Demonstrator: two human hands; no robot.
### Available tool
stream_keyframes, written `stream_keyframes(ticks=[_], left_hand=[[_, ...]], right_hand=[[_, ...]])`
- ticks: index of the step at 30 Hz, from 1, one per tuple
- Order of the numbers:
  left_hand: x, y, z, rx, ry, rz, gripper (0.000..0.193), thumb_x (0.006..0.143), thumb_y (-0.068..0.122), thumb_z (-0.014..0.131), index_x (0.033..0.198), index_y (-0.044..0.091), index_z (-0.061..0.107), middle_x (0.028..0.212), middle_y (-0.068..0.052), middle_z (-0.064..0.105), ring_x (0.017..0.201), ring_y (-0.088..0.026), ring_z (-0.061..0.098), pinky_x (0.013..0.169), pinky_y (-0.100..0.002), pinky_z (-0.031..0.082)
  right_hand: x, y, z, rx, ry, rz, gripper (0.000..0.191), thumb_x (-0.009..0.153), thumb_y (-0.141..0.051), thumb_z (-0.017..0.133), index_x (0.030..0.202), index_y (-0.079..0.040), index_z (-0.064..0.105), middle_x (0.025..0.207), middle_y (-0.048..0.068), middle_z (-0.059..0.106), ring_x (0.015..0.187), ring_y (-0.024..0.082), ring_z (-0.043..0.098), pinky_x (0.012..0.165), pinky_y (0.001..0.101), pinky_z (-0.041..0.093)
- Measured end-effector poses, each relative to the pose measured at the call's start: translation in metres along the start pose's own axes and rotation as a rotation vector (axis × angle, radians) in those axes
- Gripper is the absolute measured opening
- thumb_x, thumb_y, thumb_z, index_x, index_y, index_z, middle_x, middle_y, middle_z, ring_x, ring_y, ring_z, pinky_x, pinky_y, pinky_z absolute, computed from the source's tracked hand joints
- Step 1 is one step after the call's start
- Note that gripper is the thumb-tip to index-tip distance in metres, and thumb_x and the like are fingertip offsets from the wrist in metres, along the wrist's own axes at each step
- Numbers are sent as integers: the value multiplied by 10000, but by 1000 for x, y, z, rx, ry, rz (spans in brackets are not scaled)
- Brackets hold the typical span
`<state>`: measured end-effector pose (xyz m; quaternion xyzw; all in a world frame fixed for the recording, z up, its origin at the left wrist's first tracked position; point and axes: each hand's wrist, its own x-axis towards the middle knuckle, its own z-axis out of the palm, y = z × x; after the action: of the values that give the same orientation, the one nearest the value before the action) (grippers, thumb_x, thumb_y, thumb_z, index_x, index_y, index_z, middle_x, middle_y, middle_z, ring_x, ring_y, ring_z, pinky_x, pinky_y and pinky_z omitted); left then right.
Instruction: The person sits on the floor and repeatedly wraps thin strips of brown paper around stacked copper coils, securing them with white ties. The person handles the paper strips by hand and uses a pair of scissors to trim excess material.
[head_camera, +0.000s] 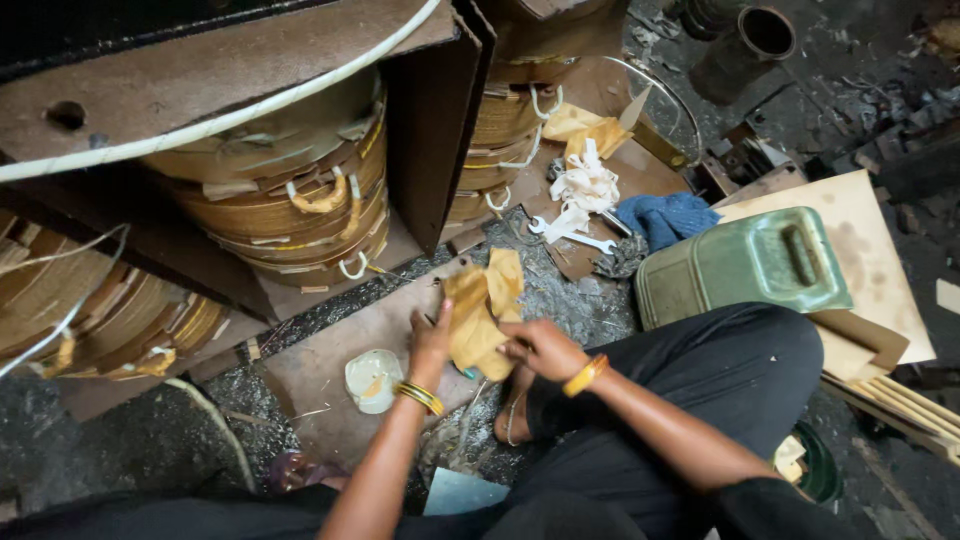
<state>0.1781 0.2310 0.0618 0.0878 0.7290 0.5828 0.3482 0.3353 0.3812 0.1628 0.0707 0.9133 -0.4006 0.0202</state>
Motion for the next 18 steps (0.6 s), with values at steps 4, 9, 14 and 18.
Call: stream_keyframes(ticks=[4, 9, 14, 18], left_hand=[[29, -33, 9, -585, -456, -402, 485, 1058, 324, 696, 1416, 10, 611, 1128, -121, 637, 740, -194, 591, 660, -341, 441], [56, -43, 4, -913, -41, -170, 550, 829, -83, 661, 1320, 141, 558, 1107, -175, 693, 931, -274, 708, 824, -394, 594], [70, -65, 1, -773, 178, 46, 470, 847, -114, 667, 1301, 7, 646, 1209, -144, 679, 1001, -237, 702, 882, -345, 585], [67, -78, 9, -728, 233, 34, 400, 895, -103, 672, 1291, -48, 660, 1199, -167, 693, 966, -225, 704, 860, -327, 590]], right_hand=[[-10, -7, 11, -61, 67, -78, 242, 972, -190, 713, 1115, 2, 679, 824, 195, 687, 761, 348, 688, 737, 430, 524], [-6, 35, -13, 446, -370, 391, 397, 866, -228, 790, 1180, -14, 676, 885, 37, 727, 792, 225, 657, 710, 402, 478], [-17, 60, -51, 479, -611, 360, 307, 907, -235, 801, 1084, 14, 778, 937, -12, 743, 863, 89, 626, 783, 282, 468], [-28, 53, -92, 491, -496, 370, 297, 867, -251, 769, 1094, -60, 771, 992, -45, 779, 912, 36, 679, 852, 232, 518]])
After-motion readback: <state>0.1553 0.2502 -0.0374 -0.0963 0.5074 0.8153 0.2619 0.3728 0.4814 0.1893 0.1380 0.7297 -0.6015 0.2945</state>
